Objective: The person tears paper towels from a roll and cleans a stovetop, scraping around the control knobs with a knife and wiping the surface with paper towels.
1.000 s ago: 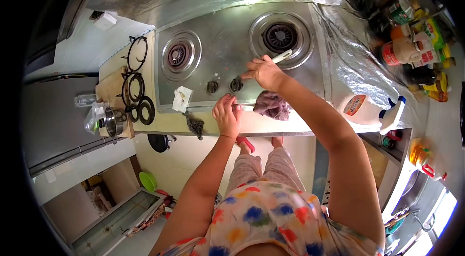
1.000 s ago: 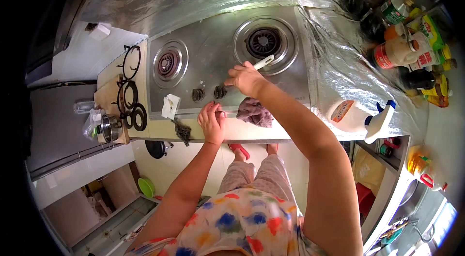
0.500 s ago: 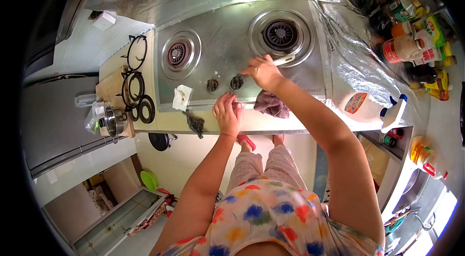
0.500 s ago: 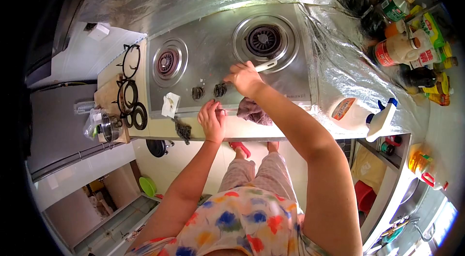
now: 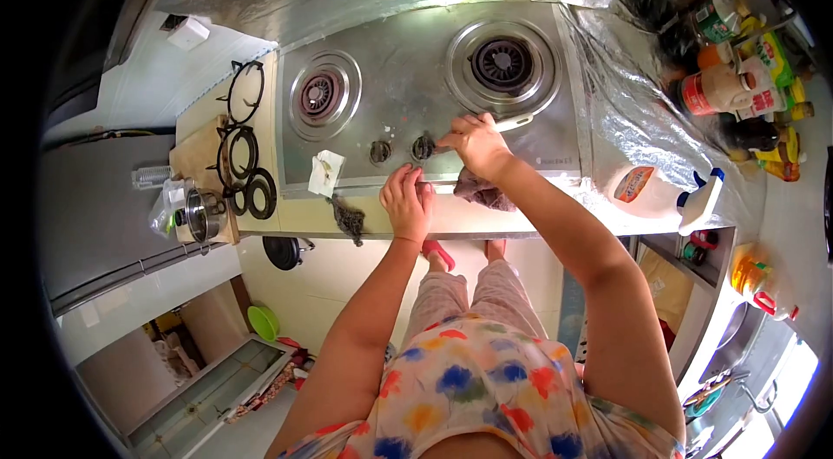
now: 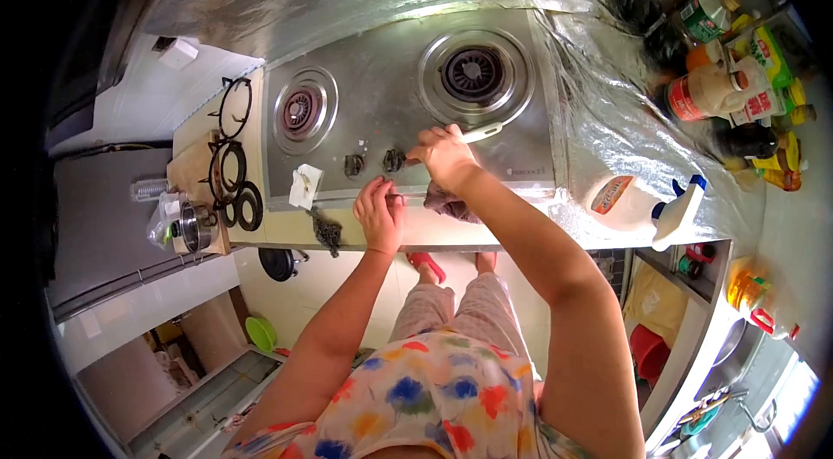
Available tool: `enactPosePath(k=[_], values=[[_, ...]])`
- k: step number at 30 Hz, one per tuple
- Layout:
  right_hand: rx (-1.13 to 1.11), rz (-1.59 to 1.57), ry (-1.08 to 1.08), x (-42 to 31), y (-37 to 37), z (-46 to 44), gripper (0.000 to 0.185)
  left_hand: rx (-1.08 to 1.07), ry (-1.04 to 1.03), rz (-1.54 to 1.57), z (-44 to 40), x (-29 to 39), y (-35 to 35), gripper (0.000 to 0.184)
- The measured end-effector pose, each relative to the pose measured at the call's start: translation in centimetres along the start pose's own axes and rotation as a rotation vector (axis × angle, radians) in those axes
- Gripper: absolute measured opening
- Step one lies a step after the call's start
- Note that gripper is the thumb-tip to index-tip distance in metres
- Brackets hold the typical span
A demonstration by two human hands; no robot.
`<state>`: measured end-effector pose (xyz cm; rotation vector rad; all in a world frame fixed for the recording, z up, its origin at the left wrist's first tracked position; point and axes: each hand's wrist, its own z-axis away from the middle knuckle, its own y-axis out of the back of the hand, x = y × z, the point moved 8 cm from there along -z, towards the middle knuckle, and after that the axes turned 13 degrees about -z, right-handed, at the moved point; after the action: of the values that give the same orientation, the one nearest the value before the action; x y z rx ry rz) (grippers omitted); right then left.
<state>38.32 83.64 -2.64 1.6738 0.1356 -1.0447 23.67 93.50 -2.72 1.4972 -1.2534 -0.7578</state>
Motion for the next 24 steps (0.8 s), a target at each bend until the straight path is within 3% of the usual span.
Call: enactPosePath(k=[5, 8, 9, 16, 24], values=[[0.151, 0.043, 0.003, 1.6, 2.9, -0.9, 0.034, -0.006, 0.021, 0.003, 0.1, -0.1, 0.1, 0.039], [0.086, 0.075, 0.052, 0.9, 4.3, -3.5, 0.034, 0.003, 0.019, -0.003, -0.1, -0.1, 0.2, 0.039], [0.128, 0.123, 0.123, 0.2, 4.5, -4.4, 0.026, 0.011, 0.017, -0.009, -0.1, -0.2, 0.2, 0.04], [-0.155, 0.188, 0.397, -1.3, -0.2, -10.2, 0.028, 0.014, 0.032, 0.072, -0.2, -0.5, 0.7, 0.04], [-0.428, 0.22, 0.534, -4.3, -3.2, -12.2, 0.016, 0.021, 0.075, 0.105, -0.2, -1.2, 1.4, 0.045]])
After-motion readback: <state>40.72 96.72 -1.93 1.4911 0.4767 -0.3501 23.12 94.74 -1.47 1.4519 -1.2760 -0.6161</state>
